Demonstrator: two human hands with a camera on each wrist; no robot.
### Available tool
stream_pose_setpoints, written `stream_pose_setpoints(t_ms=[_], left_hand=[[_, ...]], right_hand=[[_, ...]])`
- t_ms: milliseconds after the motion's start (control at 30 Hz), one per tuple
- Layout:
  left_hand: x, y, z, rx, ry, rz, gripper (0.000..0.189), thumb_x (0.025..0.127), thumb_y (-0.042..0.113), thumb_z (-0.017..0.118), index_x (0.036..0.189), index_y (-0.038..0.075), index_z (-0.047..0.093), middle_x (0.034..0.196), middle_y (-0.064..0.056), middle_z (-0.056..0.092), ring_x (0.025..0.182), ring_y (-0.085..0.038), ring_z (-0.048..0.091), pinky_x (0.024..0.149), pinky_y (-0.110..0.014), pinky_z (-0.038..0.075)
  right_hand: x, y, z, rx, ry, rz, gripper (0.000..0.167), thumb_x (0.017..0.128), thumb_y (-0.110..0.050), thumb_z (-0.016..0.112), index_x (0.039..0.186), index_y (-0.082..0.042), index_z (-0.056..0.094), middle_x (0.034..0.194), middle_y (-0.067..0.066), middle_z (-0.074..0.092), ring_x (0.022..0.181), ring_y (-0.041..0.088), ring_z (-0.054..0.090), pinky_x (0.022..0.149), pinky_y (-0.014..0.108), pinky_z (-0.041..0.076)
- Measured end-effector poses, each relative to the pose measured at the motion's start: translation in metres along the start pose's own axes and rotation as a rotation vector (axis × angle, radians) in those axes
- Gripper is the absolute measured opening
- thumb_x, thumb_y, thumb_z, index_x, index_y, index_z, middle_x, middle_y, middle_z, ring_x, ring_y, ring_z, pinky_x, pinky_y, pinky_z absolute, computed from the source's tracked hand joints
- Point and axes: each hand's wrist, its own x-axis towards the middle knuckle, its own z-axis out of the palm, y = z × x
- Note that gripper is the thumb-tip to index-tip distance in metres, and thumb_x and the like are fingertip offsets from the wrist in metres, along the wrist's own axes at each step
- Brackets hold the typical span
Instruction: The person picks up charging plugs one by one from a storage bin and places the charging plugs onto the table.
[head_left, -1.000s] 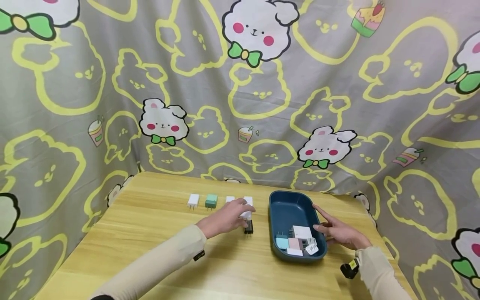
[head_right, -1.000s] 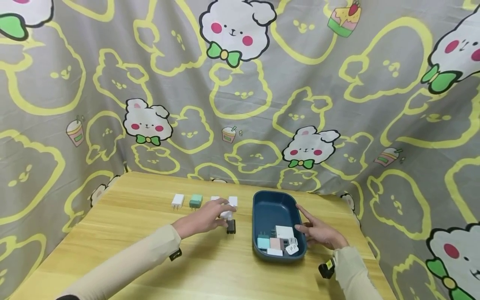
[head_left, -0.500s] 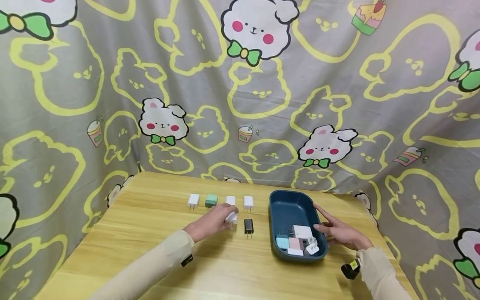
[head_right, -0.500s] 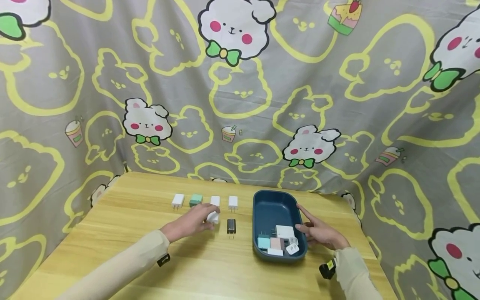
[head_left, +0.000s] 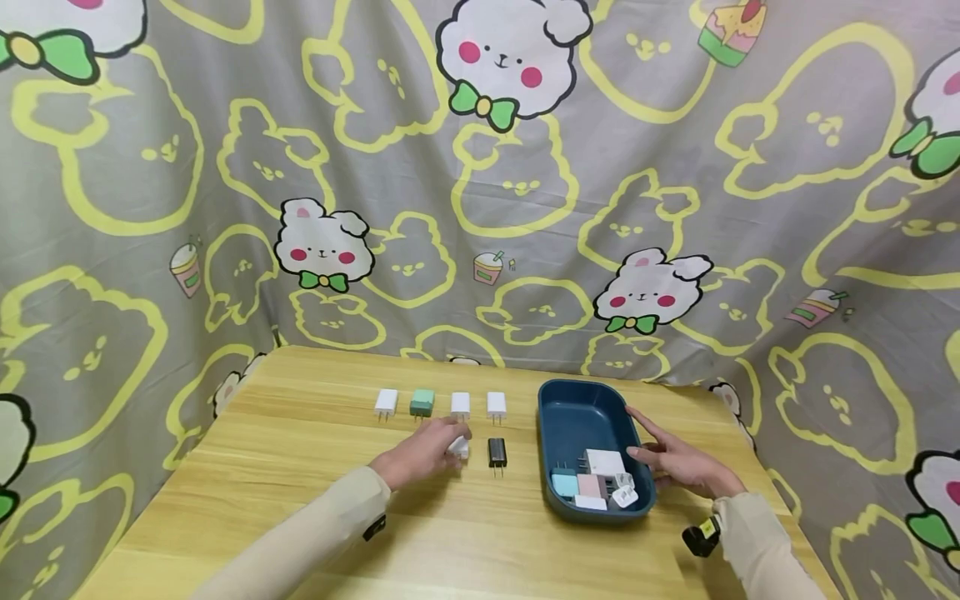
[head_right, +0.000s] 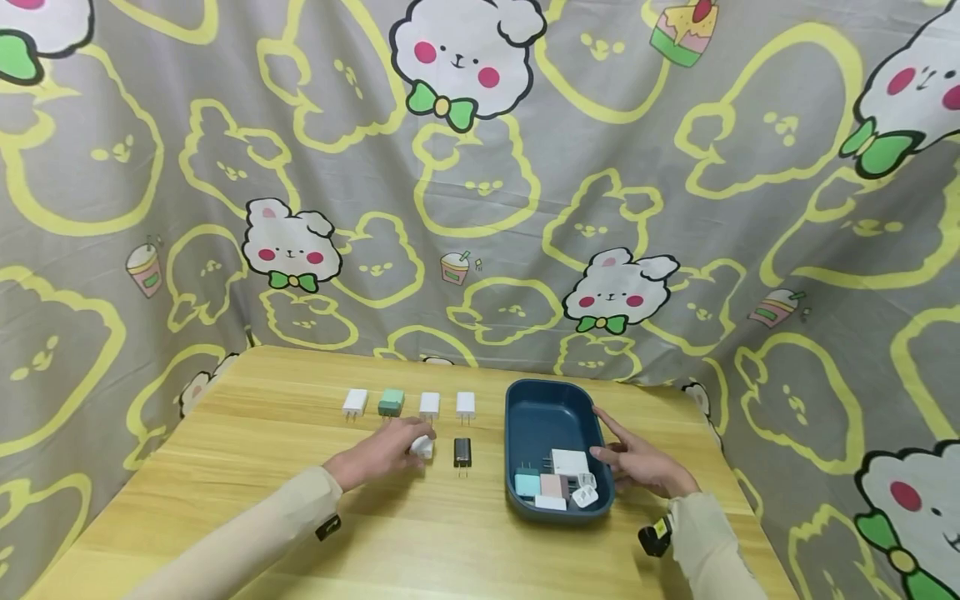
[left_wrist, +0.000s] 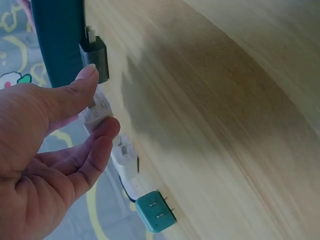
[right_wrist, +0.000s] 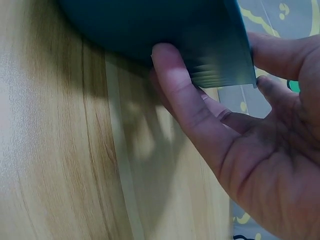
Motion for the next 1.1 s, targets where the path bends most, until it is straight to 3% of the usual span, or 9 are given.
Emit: stream_pose_setpoints(t_ms=[300,667,1100], left_hand=[[0.002,-0.005,0.006,0.011,-0.027,-0.022,0.035,0.083,0.013,0.082,0.113,0.002,0.069,0.102,-0.008,0.070,0.090,-0.020,0.066,0.078,-0.025,0.057],[0.002,-0.008,0.012,0.050,-0.025,-0.012,0.016,0.090,0.015,0.076,0.102,0.007,0.069,0.096,-0.007,0.071,0.084,-0.015,0.065,0.073,-0.022,0.055],[0.001,-0.008,0.016,0.049,0.000,0.002,0.009,0.089,0.004,0.074,0.098,0.005,0.072,0.095,-0.009,0.073,0.088,-0.020,0.070,0.079,-0.025,0.059]], right_hand=[[0.002,0.002,0.000,0.020,-0.001,-0.006,0.087,0.103,-0.036,0.059,0.161,-0.043,-0.006,0.154,0.044,0.026,0.117,0.032,0.066,0.087,0.048,0.059],[-0.002,-0.003,0.003,0.039,-0.010,-0.011,0.088,0.104,-0.033,0.058,0.161,-0.041,-0.008,0.154,0.044,0.024,0.112,0.029,0.063,0.088,0.049,0.058],[-0.002,-0.002,0.003,0.057,-0.029,-0.030,0.086,0.106,-0.032,0.054,0.161,-0.039,-0.012,0.150,0.042,0.035,0.111,0.030,0.069,0.086,0.049,0.059]])
